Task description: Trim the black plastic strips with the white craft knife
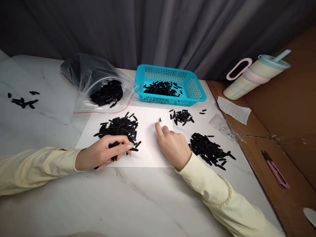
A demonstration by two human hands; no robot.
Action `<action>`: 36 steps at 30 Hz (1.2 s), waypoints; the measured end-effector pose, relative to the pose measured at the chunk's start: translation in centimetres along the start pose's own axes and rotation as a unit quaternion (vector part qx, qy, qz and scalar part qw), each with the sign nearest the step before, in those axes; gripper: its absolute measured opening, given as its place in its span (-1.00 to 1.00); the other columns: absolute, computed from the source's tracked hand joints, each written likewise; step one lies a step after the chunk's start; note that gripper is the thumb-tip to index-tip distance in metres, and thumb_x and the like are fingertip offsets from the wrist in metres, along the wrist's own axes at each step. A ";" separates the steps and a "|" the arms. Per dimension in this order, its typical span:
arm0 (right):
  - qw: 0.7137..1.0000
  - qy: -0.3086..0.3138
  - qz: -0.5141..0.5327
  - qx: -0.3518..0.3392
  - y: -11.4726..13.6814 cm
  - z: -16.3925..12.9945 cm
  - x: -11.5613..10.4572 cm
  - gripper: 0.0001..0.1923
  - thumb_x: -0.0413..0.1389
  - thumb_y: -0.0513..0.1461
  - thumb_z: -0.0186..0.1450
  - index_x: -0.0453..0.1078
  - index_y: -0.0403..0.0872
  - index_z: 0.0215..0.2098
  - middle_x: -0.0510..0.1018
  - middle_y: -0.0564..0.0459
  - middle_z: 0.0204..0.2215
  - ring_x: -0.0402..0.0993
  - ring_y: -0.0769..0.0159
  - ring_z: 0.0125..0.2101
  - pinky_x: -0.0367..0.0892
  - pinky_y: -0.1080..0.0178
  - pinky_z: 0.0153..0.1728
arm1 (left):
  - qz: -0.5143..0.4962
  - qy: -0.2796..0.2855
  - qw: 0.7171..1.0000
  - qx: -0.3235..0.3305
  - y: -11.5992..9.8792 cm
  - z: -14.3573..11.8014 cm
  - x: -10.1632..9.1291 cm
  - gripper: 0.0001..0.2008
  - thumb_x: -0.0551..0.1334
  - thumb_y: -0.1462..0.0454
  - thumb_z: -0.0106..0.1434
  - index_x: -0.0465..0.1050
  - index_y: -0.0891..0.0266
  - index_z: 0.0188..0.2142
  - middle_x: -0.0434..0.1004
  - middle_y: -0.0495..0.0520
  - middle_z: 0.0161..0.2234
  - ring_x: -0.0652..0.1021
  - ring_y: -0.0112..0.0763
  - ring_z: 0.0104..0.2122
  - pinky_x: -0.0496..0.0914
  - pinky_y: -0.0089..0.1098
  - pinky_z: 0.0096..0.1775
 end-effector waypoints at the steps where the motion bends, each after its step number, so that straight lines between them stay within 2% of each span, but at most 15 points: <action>1: 1.000 0.012 0.015 -0.011 -0.2 -0.1 0.0 -0.60 -0.14 -0.36 0.29 0.18 -0.20 0.10 0.51 -0.08 -0.37 0.43 0.27 -0.62 -0.09 0.26 -0.70 | -0.005 0.000 1.000 0.000 0.0 0.0 0.0 -0.69 0.05 0.08 0.27 0.35 0.28 -0.40 0.16 -0.18 -0.66 0.15 -0.72 -0.86 0.01 -0.58 -0.79; 4: 0.988 -0.013 0.147 -0.044 -1.4 -0.6 -0.6 -0.64 -0.14 -0.36 0.29 0.24 -0.17 0.04 0.51 -0.09 -0.34 0.45 0.28 -0.55 0.15 0.29 -0.61 | -0.022 -0.001 1.000 -0.002 -0.1 0.0 0.0 -0.69 0.07 0.08 0.26 0.35 0.29 -0.41 0.16 -0.17 -0.66 0.15 -0.73 -0.86 -0.02 -0.58 -0.78; 7: 0.937 -0.096 0.333 -0.044 -3.1 -1.6 -2.0 -0.69 -0.16 -0.30 0.35 0.26 -0.15 0.00 0.53 -0.06 -0.34 0.46 0.32 -0.49 0.31 0.29 -0.46 | -0.028 -0.004 1.000 -0.005 -0.1 -0.1 0.0 -0.70 0.08 0.09 0.25 0.36 0.29 -0.42 0.17 -0.17 -0.66 0.14 -0.73 -0.86 -0.02 -0.58 -0.77; 10: 0.889 -0.134 0.437 -0.027 -4.4 -2.5 -3.0 -0.71 -0.13 -0.28 0.36 0.26 -0.09 0.01 0.53 0.02 -0.41 0.44 0.38 -0.56 0.34 0.30 -0.47 | -0.032 -0.018 0.999 -0.004 -0.1 -0.1 0.0 -0.70 0.10 0.10 0.24 0.38 0.30 -0.44 0.17 -0.17 -0.66 0.14 -0.74 -0.86 -0.03 -0.58 -0.78; 11: 0.882 -0.151 0.445 -0.027 -4.7 -2.8 -3.3 -0.72 -0.10 -0.28 0.34 0.27 -0.08 0.00 0.53 0.02 -0.40 0.44 0.38 -0.55 0.35 0.31 -0.47 | -0.032 -0.020 0.999 -0.002 -0.1 0.0 0.0 -0.70 0.10 0.10 0.23 0.38 0.30 -0.45 0.17 -0.16 -0.66 0.14 -0.74 -0.86 -0.04 -0.58 -0.78; 13: 0.893 -0.216 0.394 -0.025 -5.1 -3.2 -3.8 -0.77 -0.04 -0.30 0.30 0.31 -0.06 -0.08 0.53 0.02 -0.39 0.47 0.36 -0.51 0.35 0.31 -0.46 | -0.037 -0.021 0.999 -0.001 -0.1 0.0 0.0 -0.69 0.10 0.09 0.23 0.38 0.30 -0.46 0.17 -0.16 -0.67 0.14 -0.74 -0.86 -0.04 -0.58 -0.78; 16: 0.914 -0.330 0.234 0.007 -5.1 -3.5 -4.3 -0.94 0.08 -0.28 0.25 0.37 -0.05 -0.30 0.48 0.09 -0.57 0.39 0.39 -0.60 0.25 0.33 -0.56 | -0.049 -0.019 0.999 -0.006 -0.1 0.0 0.0 -0.68 0.11 0.08 0.22 0.37 0.30 -0.46 0.17 -0.16 -0.67 0.13 -0.74 -0.86 -0.05 -0.58 -0.78; 17: 0.913 -0.351 0.209 0.020 -5.0 -3.5 -4.3 -0.97 0.11 -0.25 0.24 0.36 -0.04 -0.35 0.43 0.12 -0.64 0.33 0.41 -0.65 0.19 0.33 -0.60 | -0.054 -0.018 0.998 -0.008 0.0 0.0 0.0 -0.68 0.11 0.08 0.22 0.37 0.31 -0.46 0.17 -0.16 -0.67 0.13 -0.74 -0.86 -0.05 -0.58 -0.78; 18: 0.910 -0.353 0.216 0.032 -4.9 -3.4 -4.2 -0.92 0.12 -0.20 0.23 0.35 -0.04 -0.40 0.38 0.14 -0.68 0.28 0.42 -0.69 0.15 0.33 -0.64 | -0.057 -0.018 0.998 -0.009 0.0 0.0 0.0 -0.68 0.11 0.08 0.22 0.37 0.31 -0.46 0.18 -0.16 -0.66 0.13 -0.74 -0.86 -0.05 -0.57 -0.78; 20: 0.901 -0.304 0.307 0.041 -4.6 -3.0 -3.8 -0.77 0.07 -0.12 0.27 0.30 -0.04 -0.50 0.34 0.13 -0.71 0.25 0.42 -0.69 0.15 0.32 -0.63 | -0.060 -0.015 0.998 -0.008 0.1 0.0 -0.1 -0.68 0.10 0.09 0.23 0.36 0.31 -0.46 0.19 -0.16 -0.65 0.14 -0.74 -0.86 -0.05 -0.58 -0.77; 23: 0.861 -0.160 0.481 0.038 -3.7 -2.3 -3.0 -0.59 -0.10 -0.10 0.36 0.22 -0.04 -0.61 0.35 0.08 -0.68 0.29 0.40 -0.65 0.22 0.31 -0.57 | -0.057 -0.003 0.998 -0.010 0.1 0.1 -0.1 -0.69 0.08 0.11 0.25 0.37 0.31 -0.45 0.18 -0.17 -0.66 0.15 -0.74 -0.86 -0.02 -0.59 -0.76; 26: 0.825 -0.062 0.562 0.008 -2.6 -2.1 -2.6 -0.59 -0.12 -0.11 0.37 0.24 -0.07 -0.58 0.41 0.04 -0.55 0.28 0.44 -0.65 0.22 0.33 -0.60 | -0.055 0.000 0.998 -0.016 0.2 0.0 -0.1 -0.70 0.07 0.12 0.26 0.37 0.31 -0.44 0.16 -0.18 -0.67 0.16 -0.74 -0.85 0.00 -0.60 -0.76; 28: 0.821 -0.037 0.569 -0.021 -2.1 -1.9 -2.4 -0.63 -0.09 -0.12 0.36 0.28 -0.08 -0.56 0.43 0.01 -0.49 0.30 0.45 -0.64 0.21 0.34 -0.62 | -0.054 -0.007 0.998 -0.017 0.1 -0.1 -0.1 -0.69 0.06 0.12 0.27 0.36 0.31 -0.44 0.16 -0.18 -0.67 0.15 -0.75 -0.85 -0.01 -0.61 -0.76; 32: 0.833 -0.039 0.546 -0.075 -2.0 -1.8 -2.0 -0.75 0.01 -0.16 0.31 0.37 -0.09 -0.47 0.47 0.01 -0.46 0.33 0.44 -0.62 0.24 0.35 -0.62 | -0.043 -0.024 0.999 -0.011 -0.1 -0.2 -0.1 -0.70 0.07 0.12 0.27 0.36 0.31 -0.45 0.15 -0.18 -0.68 0.13 -0.76 -0.85 -0.02 -0.62 -0.76; 36: 0.852 -0.017 0.518 -0.074 -2.5 -2.0 -2.0 -0.82 0.10 -0.15 0.24 0.40 -0.09 -0.43 0.50 0.04 -0.55 0.35 0.40 -0.62 0.27 0.34 -0.59 | -0.034 -0.017 0.999 -0.011 -0.2 -0.2 0.0 -0.70 0.07 0.12 0.27 0.36 0.31 -0.45 0.16 -0.18 -0.67 0.15 -0.75 -0.85 -0.02 -0.61 -0.76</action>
Point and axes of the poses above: each hand's wrist, its own z-axis towards the middle knuckle, its own x-axis out of the palm, y = z × x, the point moved 4 cm from there along z, towards the middle knuckle
